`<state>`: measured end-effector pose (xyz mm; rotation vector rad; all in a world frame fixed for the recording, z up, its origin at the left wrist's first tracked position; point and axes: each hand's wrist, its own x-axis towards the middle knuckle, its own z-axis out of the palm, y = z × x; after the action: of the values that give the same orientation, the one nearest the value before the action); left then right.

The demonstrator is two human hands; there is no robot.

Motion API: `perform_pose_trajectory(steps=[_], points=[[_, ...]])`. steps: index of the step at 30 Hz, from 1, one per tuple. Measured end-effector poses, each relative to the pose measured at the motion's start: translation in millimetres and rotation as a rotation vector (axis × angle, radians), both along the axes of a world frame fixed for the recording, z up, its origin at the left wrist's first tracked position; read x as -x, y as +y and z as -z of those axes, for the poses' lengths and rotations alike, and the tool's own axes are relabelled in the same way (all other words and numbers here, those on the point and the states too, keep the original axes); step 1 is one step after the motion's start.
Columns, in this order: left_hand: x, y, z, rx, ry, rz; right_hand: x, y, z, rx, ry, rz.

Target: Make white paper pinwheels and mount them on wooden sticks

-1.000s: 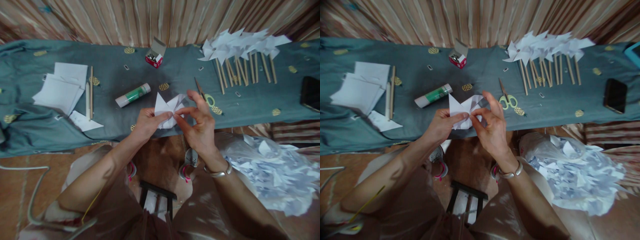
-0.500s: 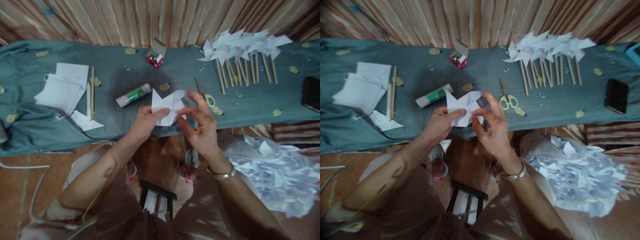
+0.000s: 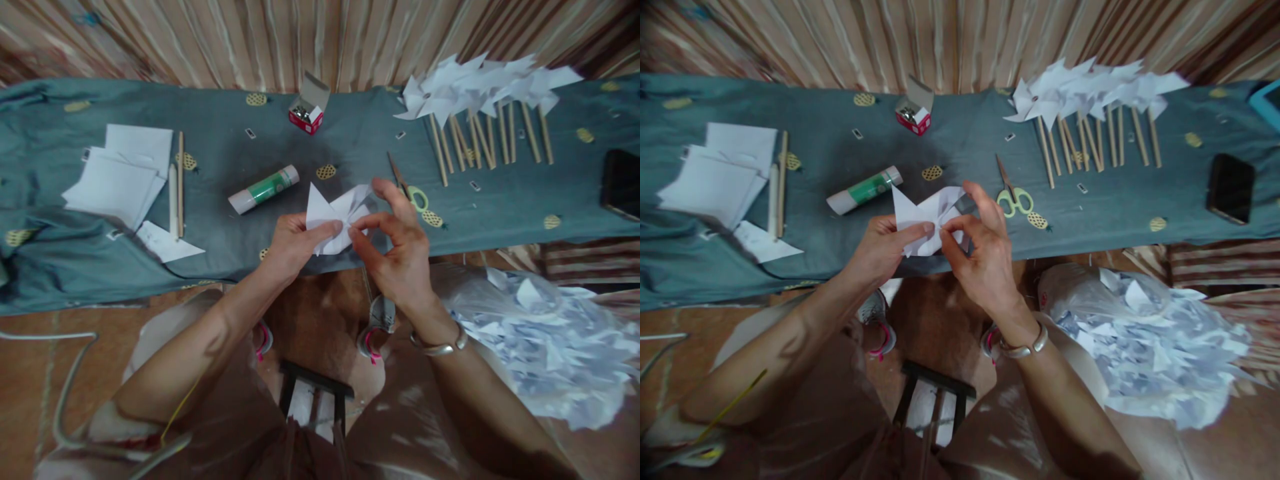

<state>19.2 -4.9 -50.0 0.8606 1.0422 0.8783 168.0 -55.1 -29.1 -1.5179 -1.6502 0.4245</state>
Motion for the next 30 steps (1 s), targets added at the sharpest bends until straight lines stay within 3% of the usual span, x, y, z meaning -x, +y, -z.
perform_pose_trajectory(steps=[13,30], points=[[-1.0,-2.4,-4.0,0.006,-0.037,-0.002,-2.0,2.8,5.2,-0.065,-0.07,-0.006],[-2.8,-3.1,-6.2,-0.042,0.075,-0.037,-1.1,3.4,8.3,-0.076,-0.086,-0.005]])
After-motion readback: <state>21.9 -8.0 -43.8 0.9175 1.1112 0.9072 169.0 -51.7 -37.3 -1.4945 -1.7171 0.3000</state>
